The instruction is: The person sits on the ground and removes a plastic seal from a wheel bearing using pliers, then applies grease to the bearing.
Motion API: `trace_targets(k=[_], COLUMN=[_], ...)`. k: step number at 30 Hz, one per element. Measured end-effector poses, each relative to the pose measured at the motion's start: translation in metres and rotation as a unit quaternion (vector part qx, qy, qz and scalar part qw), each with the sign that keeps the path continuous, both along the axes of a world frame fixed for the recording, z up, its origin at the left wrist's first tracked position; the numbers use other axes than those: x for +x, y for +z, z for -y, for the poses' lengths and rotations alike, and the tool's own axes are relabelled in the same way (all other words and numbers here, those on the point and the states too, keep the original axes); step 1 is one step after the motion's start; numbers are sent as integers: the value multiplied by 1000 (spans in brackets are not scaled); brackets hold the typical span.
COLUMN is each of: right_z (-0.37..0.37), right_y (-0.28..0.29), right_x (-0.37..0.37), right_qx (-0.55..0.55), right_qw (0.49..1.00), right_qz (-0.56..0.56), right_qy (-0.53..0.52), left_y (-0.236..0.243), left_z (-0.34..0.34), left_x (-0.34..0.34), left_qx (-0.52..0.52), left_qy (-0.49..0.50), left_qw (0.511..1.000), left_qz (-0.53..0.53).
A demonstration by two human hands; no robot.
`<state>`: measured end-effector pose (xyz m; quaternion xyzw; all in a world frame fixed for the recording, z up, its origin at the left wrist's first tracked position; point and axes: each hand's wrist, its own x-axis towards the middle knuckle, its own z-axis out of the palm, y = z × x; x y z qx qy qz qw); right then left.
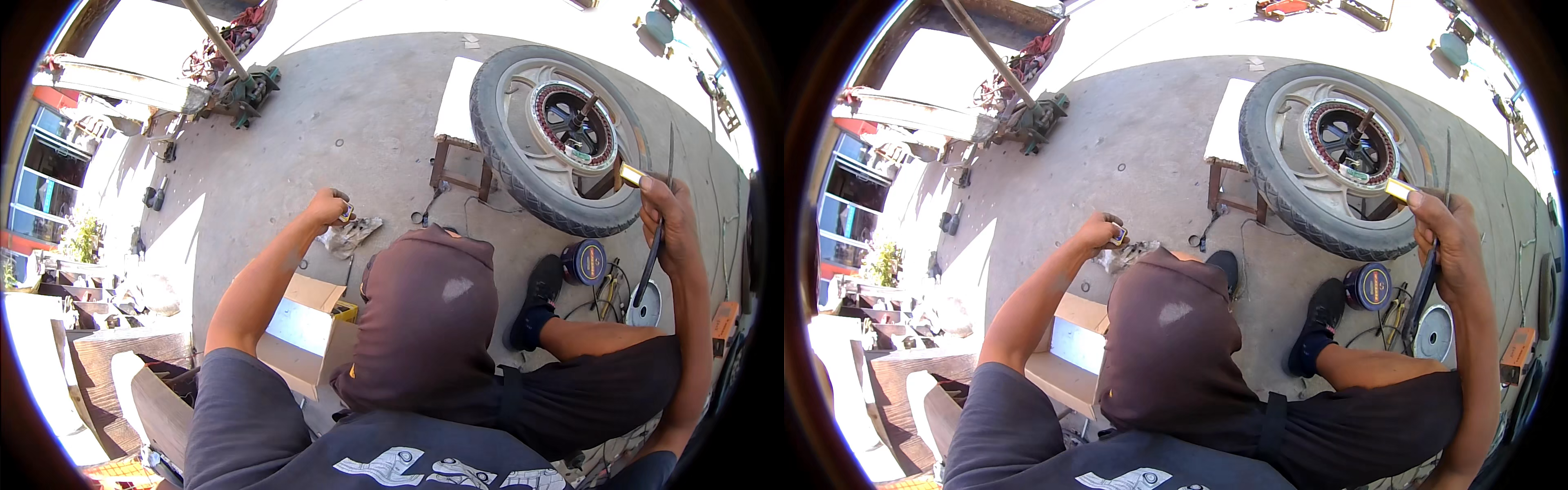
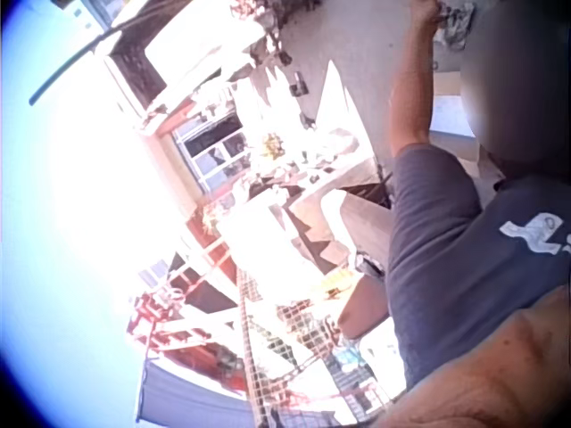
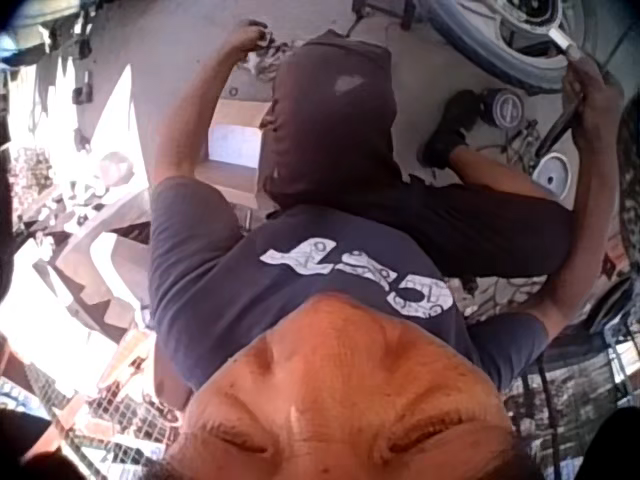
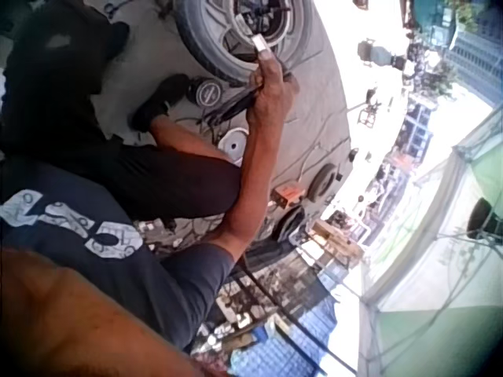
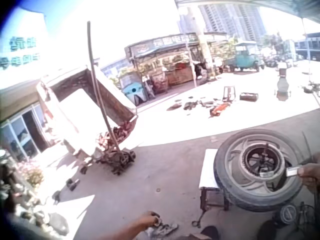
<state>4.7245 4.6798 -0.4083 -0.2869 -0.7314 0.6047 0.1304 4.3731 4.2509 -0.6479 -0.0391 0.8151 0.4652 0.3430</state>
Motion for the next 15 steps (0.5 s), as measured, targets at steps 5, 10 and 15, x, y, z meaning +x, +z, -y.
trace_targets(k=[5, 10, 15], right_z=[9, 2, 11], right_y=[-2, -7, 3], right_x=[-4, -5, -18], right_qx=[5, 34, -33], right_qw=[1000, 998, 998], right_qz=[25, 47, 27], right_qy=[2, 21, 47], left_y=[-43, -60, 10], left_z=[38, 54, -10], left_x=[10, 6, -14], left_qx=[-142, -217, -105], left_qy=[-65, -107, -187], left_qw=[987, 960, 945], left_qz=[-37, -143, -246])
